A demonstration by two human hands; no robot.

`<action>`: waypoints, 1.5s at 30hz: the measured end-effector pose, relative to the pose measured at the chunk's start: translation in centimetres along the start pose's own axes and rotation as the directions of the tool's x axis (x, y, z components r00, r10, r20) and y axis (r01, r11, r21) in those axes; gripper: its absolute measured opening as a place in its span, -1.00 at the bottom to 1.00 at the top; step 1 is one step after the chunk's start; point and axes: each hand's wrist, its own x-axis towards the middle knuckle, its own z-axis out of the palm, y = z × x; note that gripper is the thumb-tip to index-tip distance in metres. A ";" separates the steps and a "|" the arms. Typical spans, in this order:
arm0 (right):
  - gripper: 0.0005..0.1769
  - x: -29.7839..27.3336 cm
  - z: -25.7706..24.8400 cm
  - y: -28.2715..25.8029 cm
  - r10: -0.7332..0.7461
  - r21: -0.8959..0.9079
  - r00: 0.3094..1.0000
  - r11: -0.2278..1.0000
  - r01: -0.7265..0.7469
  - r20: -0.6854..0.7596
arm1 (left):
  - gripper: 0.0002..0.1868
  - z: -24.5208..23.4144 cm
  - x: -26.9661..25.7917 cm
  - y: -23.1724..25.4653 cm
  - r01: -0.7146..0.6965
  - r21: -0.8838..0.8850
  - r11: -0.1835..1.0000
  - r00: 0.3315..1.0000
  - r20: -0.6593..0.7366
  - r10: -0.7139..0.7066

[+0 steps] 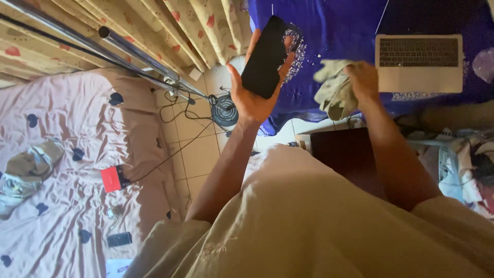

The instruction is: The person is cleaning objects with a piece of cloth.

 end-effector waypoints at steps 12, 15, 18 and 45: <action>-0.67 -13.3 3.6 -22.7 -0.783 -0.039 0.607 0.617 0.786 -0.135 | -0.21 -1.3 -2.8 2.7 0.154 0.026 0.988 0.988 -0.013 -0.154; -0.34 -19.9 8.4 -26.4 -0.828 -0.111 0.557 0.549 0.829 0.060 | -0.26 -5.1 -4.7 3.7 0.158 -0.048 0.986 0.986 -0.041 -0.160; -0.33 -21.5 11.1 -26.7 -0.849 0.015 0.509 0.516 0.856 0.142 | -0.26 -5.9 -6.1 6.0 0.113 -0.097 0.989 0.992 -0.047 -0.118; -0.55 -13.9 5.9 -24.4 -0.833 -0.253 0.546 0.512 0.821 0.084 | -0.16 -1.2 -6.5 4.0 0.068 0.074 0.995 0.994 -0.087 -0.062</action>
